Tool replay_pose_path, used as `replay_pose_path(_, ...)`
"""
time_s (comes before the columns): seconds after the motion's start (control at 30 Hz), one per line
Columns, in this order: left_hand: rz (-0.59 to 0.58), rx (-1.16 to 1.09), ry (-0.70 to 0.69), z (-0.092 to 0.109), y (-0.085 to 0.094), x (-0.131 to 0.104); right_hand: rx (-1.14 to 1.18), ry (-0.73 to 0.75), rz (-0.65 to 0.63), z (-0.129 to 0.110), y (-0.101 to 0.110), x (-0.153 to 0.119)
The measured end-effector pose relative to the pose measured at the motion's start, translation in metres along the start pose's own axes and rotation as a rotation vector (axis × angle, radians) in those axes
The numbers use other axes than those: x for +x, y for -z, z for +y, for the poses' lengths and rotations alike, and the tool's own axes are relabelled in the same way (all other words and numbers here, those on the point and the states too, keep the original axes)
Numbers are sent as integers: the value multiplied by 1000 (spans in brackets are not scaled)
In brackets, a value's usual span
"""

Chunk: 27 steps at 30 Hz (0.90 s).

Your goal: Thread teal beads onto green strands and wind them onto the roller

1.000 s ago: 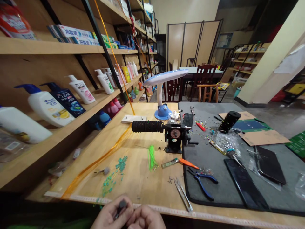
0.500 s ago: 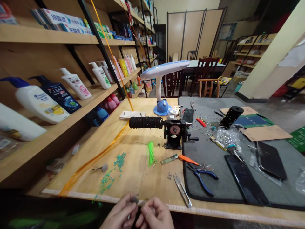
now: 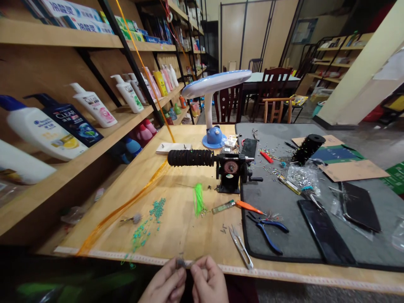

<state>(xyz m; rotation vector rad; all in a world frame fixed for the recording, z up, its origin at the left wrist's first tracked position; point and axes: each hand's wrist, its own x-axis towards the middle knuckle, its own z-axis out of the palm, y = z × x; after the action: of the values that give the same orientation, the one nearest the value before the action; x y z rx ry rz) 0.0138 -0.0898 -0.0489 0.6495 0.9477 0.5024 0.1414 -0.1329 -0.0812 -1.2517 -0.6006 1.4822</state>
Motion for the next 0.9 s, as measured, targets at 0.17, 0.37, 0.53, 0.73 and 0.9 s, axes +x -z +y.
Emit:
replay_pose_path(0.17, -16, 49, -18, -6, 3, 1, -11, -18, -16, -4, -6, 1)
replay_pose_path(0.37, -39, 98, -48, -7, 4, 3, 3, -12, -2, -5, -7, 1)
replay_pose_path(0.53, -20, 167, -111, -12, 5, 5, -14, -15, 11, -7, -9, 1)
replay_pose_path(0.73, -5, 162, -117, -10, 1, 3, -31, -43, 44, -11, -11, 2)
replay_pose_path(0.9, -5, 52, -31, -11, 0, 3, -19, -38, 43, -9, -11, 0)
